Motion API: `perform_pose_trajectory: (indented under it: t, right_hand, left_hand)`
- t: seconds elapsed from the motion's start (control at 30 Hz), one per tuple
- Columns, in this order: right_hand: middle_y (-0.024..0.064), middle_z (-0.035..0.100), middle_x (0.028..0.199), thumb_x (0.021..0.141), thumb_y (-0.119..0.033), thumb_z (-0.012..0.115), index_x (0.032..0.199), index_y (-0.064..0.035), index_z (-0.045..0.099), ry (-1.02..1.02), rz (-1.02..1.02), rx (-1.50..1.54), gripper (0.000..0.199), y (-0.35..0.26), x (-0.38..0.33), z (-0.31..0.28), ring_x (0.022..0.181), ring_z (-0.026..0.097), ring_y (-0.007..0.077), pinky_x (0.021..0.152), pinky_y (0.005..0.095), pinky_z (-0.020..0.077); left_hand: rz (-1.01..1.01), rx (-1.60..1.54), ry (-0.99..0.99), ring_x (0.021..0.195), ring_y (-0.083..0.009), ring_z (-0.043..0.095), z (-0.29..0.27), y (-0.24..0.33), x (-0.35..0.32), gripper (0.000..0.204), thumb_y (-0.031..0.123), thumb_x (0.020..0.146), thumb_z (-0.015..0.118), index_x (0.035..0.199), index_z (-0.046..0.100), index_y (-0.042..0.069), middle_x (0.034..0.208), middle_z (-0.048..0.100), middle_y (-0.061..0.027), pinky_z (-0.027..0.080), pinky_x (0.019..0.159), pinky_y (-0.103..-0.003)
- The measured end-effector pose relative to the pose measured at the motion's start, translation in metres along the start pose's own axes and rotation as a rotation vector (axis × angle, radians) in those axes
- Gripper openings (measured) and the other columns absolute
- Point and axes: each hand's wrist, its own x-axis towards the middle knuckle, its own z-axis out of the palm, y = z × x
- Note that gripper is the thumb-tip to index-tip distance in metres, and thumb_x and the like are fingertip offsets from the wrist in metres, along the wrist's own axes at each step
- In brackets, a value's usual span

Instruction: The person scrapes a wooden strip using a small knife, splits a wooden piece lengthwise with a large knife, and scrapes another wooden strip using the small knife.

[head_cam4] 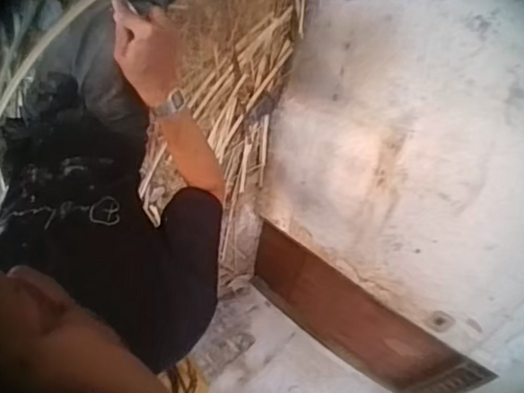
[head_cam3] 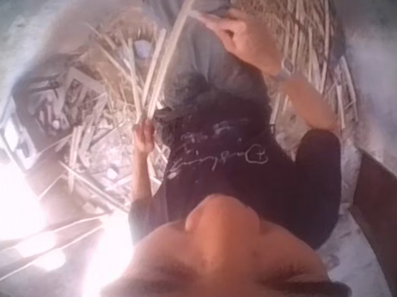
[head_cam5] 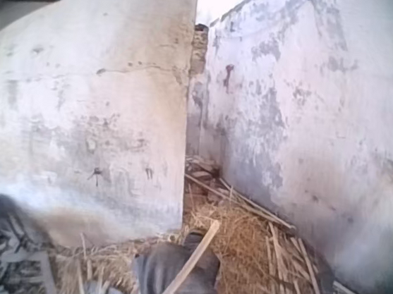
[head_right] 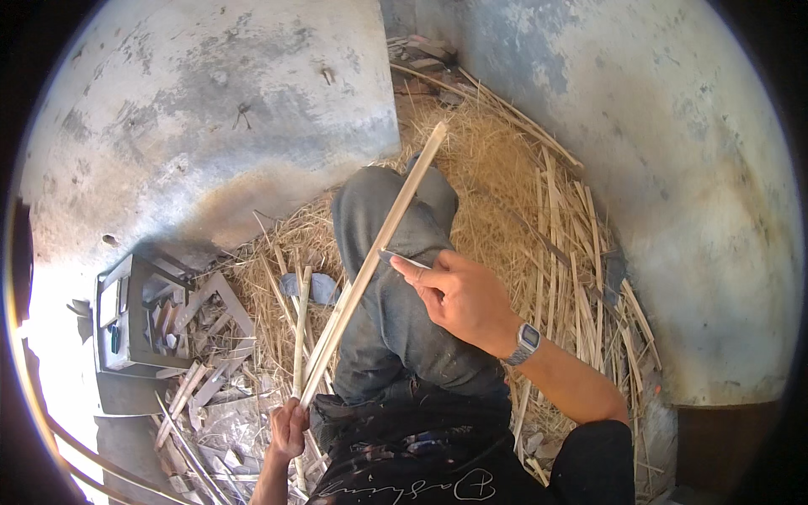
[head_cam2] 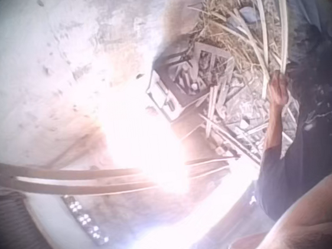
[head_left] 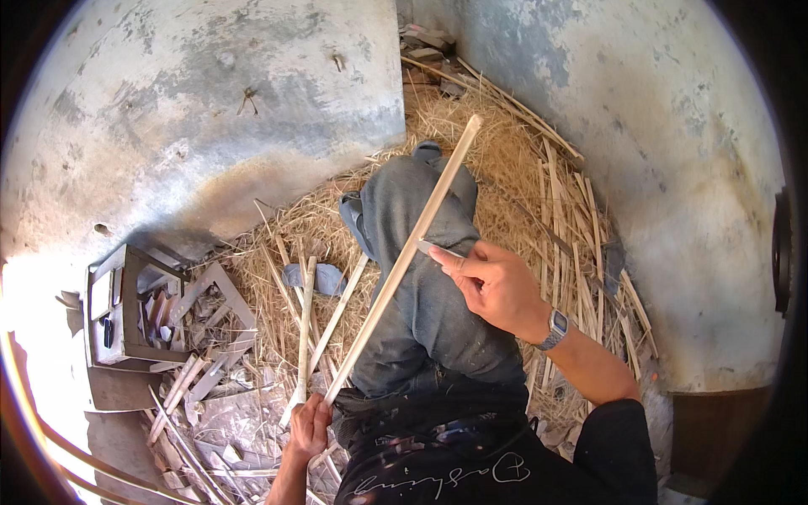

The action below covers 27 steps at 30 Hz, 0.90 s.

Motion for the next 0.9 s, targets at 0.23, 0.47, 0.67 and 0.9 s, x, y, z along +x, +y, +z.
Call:
perform_pose_trajectory:
  t: [0.23, 0.47, 0.67, 0.9]
  right_hand:
    - [0.0044, 0.052, 0.071, 0.088, -0.009, 0.073, 0.131, -0.0274, 0.072, 0.096, 0.02, -0.065, 0.047, 0.015, 0.007, -0.001, 0.059, 0.054, 0.0216, 0.053, 0.036, 0.0443]
    - [0.0062, 0.052, 0.069, 0.089, -0.005, 0.072, 0.133, -0.0206, 0.072, 0.153, -0.102, 0.019, 0.046, 0.026, 0.013, -0.003, 0.058, 0.051, 0.0196, 0.053, 0.0331, 0.0423]
    - [0.0052, 0.061, 0.07, 0.104, -0.011, 0.059, 0.14, -0.0053, 0.062, 0.187, 0.061, 0.426, 0.037, 0.04, -0.002, -0.015, 0.059, 0.056, 0.0136, 0.056, 0.028, 0.044]
    - [0.0062, 0.062, 0.07, 0.105, -0.011, 0.056, 0.148, -0.0064, 0.054, 0.145, 0.14, 0.32, 0.043, 0.035, 0.001, -0.015, 0.058, 0.059, 0.0131, 0.056, 0.0286, 0.0472]
  left_hand:
    - [0.546, 0.58, 0.124, 0.048, -0.0228, 0.051, -0.014, -0.099, -0.086, 0.006, -0.004, 0.098, 0.051, 0.096, 0.056, -0.007, 0.079, 0.06, -0.0161, 0.034, 0.04, -0.037]
    - [0.424, 0.597, 0.139, 0.046, -0.0208, 0.05, 0.004, -0.138, -0.1, 0.004, -0.006, 0.097, 0.051, 0.097, 0.055, -0.007, 0.08, 0.061, -0.0157, 0.034, 0.039, -0.036]
    - [0.63, 0.613, 0.262, 0.046, -0.02, 0.05, 0.01, -0.11, -0.056, 0.011, -0.007, 0.097, 0.049, 0.086, 0.052, -0.006, 0.073, 0.055, -0.0133, 0.032, 0.035, -0.036]
    - [0.236, 0.317, 0.083, 0.044, -0.0278, 0.048, -0.008, -0.082, -0.036, 0.025, 0.006, 0.101, 0.045, 0.077, 0.049, 0.0, 0.06, 0.046, -0.0116, 0.036, 0.044, -0.039]
